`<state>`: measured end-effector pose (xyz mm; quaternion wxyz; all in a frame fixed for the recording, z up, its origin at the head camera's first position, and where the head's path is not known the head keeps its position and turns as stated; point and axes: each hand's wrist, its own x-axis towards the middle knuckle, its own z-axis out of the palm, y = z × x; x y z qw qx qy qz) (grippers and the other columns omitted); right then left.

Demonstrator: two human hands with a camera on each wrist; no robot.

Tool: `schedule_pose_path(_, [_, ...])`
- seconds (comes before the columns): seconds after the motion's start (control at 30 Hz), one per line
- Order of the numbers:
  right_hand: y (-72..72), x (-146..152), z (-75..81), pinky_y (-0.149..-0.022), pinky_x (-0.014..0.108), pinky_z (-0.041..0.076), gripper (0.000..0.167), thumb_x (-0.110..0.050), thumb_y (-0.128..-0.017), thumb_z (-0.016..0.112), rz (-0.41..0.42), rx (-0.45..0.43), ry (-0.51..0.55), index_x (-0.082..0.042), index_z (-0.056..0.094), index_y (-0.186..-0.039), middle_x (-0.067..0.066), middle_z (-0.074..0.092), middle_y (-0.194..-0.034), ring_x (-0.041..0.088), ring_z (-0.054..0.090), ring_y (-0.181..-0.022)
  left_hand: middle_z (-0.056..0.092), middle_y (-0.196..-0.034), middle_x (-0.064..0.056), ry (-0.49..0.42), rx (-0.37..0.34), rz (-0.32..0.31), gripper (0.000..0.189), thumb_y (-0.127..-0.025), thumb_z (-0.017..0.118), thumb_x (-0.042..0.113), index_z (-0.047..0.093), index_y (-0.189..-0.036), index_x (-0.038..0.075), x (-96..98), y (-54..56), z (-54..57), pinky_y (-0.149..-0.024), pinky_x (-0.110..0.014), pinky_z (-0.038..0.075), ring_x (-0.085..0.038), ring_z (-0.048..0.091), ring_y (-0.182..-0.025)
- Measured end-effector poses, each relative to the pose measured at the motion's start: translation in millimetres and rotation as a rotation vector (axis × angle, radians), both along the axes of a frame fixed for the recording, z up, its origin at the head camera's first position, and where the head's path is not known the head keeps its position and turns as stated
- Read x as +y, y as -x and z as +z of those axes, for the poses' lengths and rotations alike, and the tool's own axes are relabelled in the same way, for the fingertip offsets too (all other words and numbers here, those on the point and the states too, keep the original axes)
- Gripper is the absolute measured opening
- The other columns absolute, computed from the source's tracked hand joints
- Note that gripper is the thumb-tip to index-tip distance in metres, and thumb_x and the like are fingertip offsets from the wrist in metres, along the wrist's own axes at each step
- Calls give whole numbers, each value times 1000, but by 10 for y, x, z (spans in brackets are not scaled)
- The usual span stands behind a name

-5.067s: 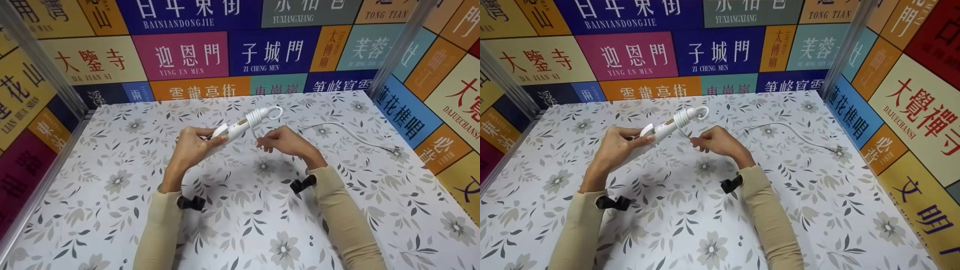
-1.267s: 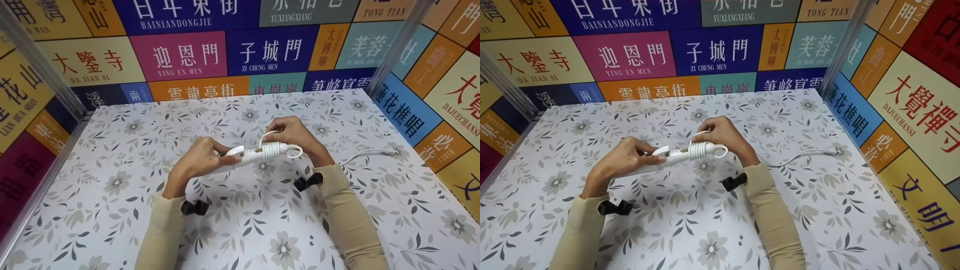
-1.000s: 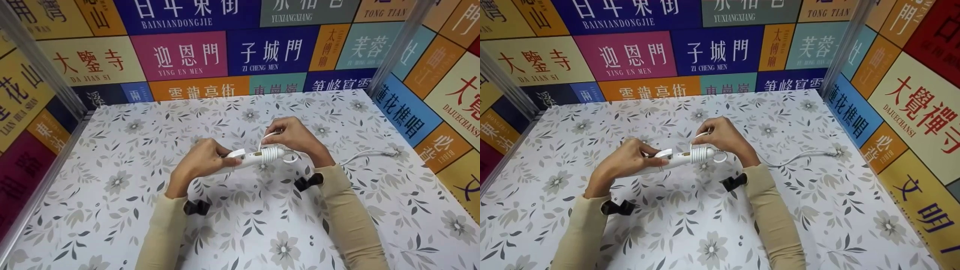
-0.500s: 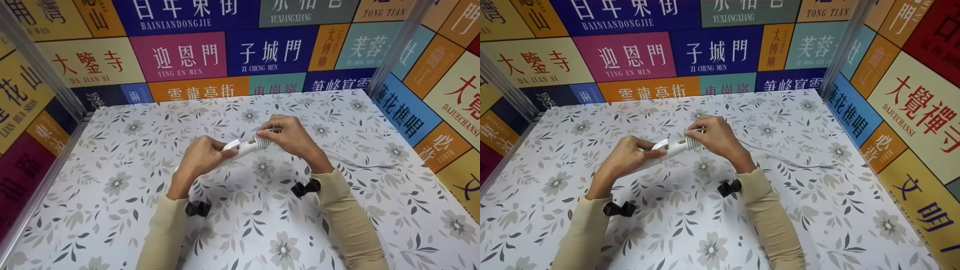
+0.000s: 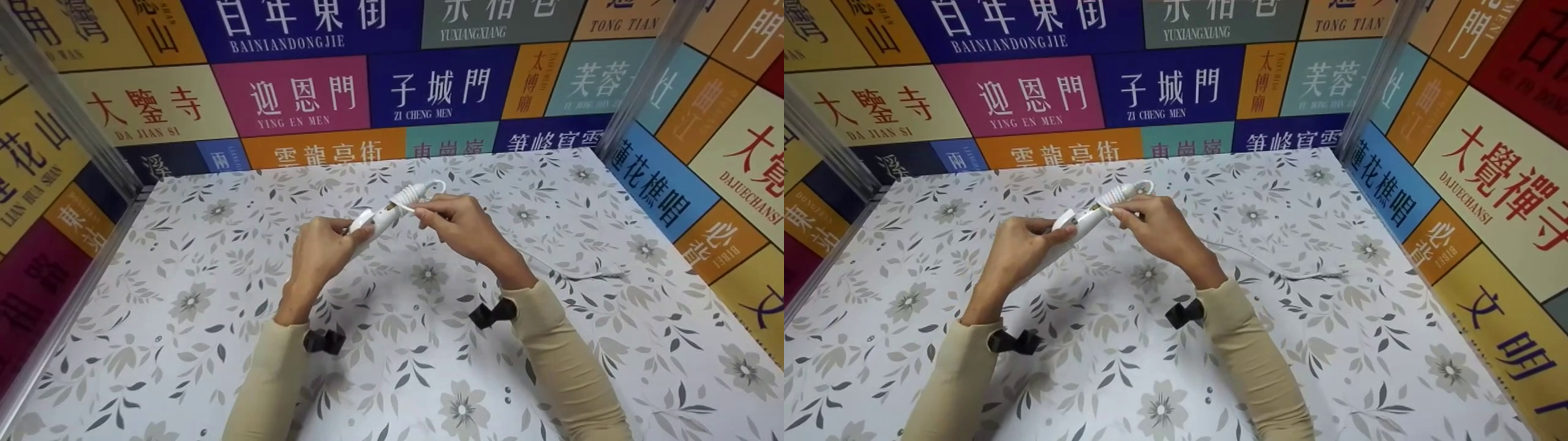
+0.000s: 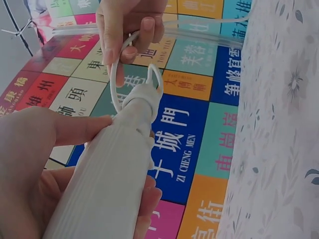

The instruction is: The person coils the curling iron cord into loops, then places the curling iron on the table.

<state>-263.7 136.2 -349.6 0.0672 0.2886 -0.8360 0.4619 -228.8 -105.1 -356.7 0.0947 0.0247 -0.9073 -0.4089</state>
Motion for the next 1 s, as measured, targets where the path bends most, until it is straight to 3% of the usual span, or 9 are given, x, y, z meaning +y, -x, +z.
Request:
schedule_pose_path(0.13, [-2, -15, -6, -57, 23, 47, 25, -23, -101, 59, 25, -40, 2, -11, 76, -117, 9, 71, -87, 15, 59, -62, 78, -89, -6, -52, 13, 18, 36, -85, 76, 43, 80, -105, 14, -29, 9, 21, -60, -31, 46, -20, 67, -72])
schedule_pose_path(0.3, [37, -10, -42, -76, 28, 57, 25, -20, -102, 59, 57, -112, 13, -7, 75, -116, 13, 75, -91, 21, 72, -81, 78, -93, -7, -119, -16, 11, 37, -86, 77, 42, 80, -106, 13, -54, 10, 50, -63, -31, 50, -20, 68, -76])
schedule_pose_path(0.5, [118, 42, -93, -92, 43, 54, 25, -25, -101, 61, 92, -134, -41, -10, 77, -111, 10, 77, -103, 23, 71, -104, 77, -99, -9, -217, -51, -17, 37, -85, 77, 40, 79, -109, 11, -89, -5, 94, -68, -32, 54, -21, 69, -83])
schedule_pose_path(0.73, [260, 104, -205, -100, 48, 52, 28, -29, -101, 59, 161, -229, -76, -9, 77, -109, 13, 75, -115, 24, 68, -114, 76, -101, -10, -225, -70, -85, 38, -85, 78, 41, 79, -109, 12, -138, -32, 149, -69, -31, 54, -22, 69, -82])
schedule_pose_path(1.0, [366, 145, -336, -101, 48, 51, 30, -26, -102, 59, 159, -237, -118, -5, 75, -115, 10, 75, -113, 27, 68, -113, 76, -101, -11, -250, -64, -191, 37, -86, 77, 39, 78, -111, 12, -158, -29, 128, -71, -32, 52, -22, 67, -82])
